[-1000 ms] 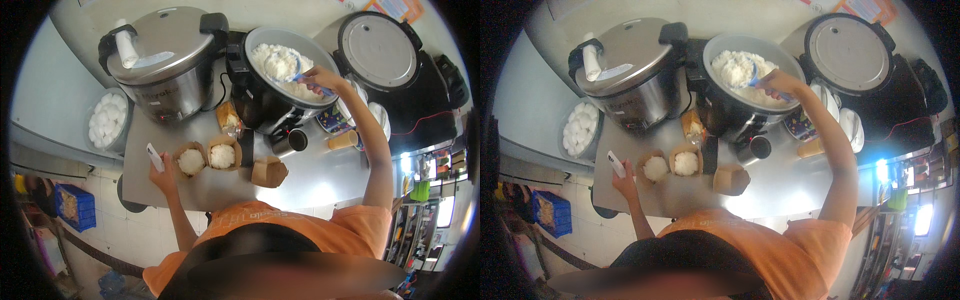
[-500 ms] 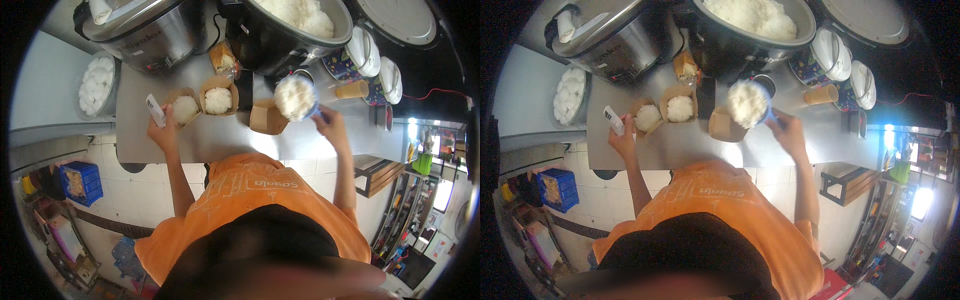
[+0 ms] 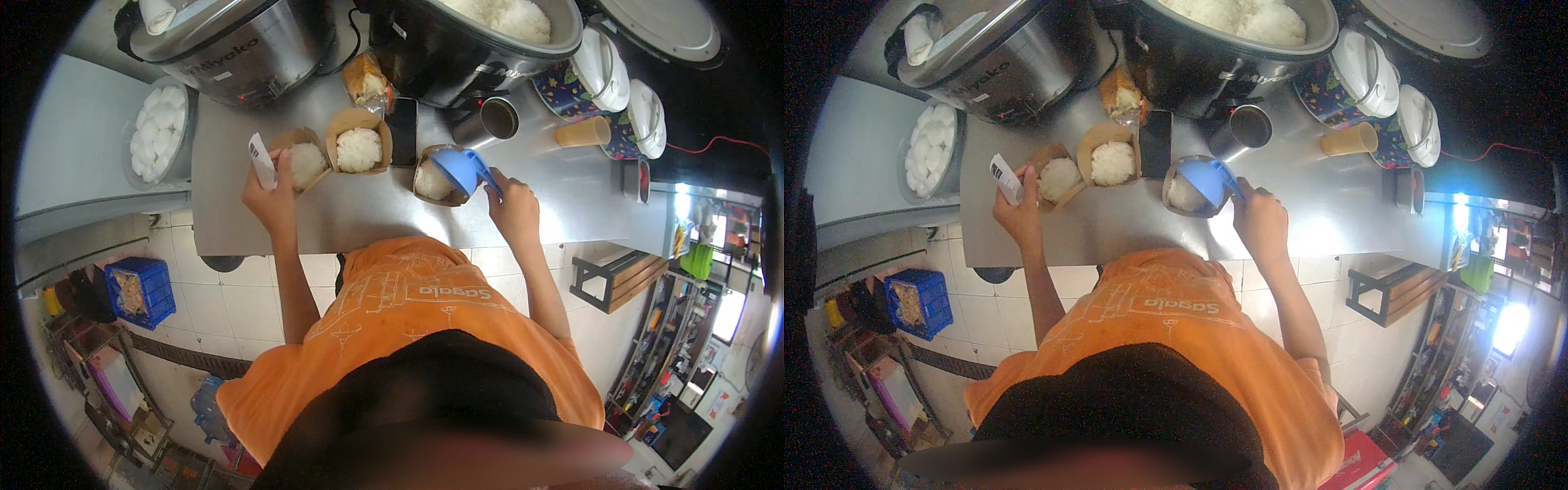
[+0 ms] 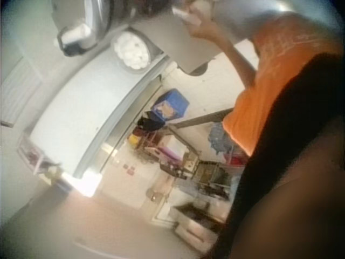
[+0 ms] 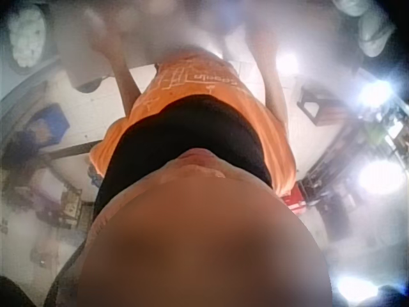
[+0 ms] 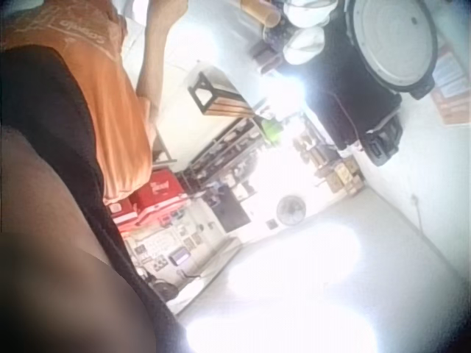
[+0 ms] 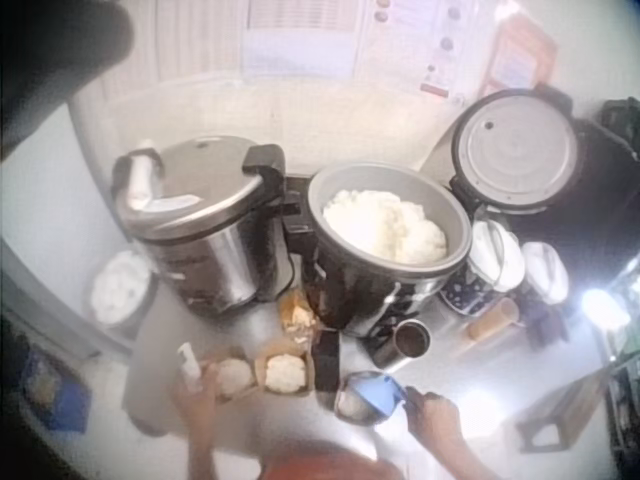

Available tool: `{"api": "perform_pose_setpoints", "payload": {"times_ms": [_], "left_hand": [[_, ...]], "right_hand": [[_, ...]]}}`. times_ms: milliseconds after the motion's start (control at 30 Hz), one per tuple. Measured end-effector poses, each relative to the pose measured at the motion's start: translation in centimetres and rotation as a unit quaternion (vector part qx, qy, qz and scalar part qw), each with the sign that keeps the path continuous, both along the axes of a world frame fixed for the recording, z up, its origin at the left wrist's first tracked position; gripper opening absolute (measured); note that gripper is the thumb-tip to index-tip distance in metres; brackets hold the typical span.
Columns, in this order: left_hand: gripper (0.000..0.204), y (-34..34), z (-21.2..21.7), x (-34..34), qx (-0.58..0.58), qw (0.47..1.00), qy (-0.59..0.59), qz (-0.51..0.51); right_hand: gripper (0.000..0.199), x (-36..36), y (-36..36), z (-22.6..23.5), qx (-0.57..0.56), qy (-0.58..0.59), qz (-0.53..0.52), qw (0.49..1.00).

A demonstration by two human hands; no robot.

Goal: The person scoops rice from a rice cooker into three paper food boxes, then adds fried chicken and scrambled eggs from a display case and a tray. They place a small plastic bag of greens into each box, close the boxes, and attach printed receipts to the outside.

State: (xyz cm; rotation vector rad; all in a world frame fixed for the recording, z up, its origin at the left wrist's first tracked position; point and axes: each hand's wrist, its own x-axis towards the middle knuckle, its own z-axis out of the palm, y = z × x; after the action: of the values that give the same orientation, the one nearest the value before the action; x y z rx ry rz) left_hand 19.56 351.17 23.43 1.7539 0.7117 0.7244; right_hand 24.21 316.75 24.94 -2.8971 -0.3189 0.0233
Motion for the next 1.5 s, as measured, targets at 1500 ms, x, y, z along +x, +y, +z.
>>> {"api": "perform_pose_setpoints", "payload": {"times_ms": [1500], "left_hand": [[0.087,1.5,4.6,1.7,-0.554,0.729,-0.341,-0.212]], "right_hand": [[0.041,31.5,-19.3,33.4,0.212,-0.483,-0.099,0.844]]}}
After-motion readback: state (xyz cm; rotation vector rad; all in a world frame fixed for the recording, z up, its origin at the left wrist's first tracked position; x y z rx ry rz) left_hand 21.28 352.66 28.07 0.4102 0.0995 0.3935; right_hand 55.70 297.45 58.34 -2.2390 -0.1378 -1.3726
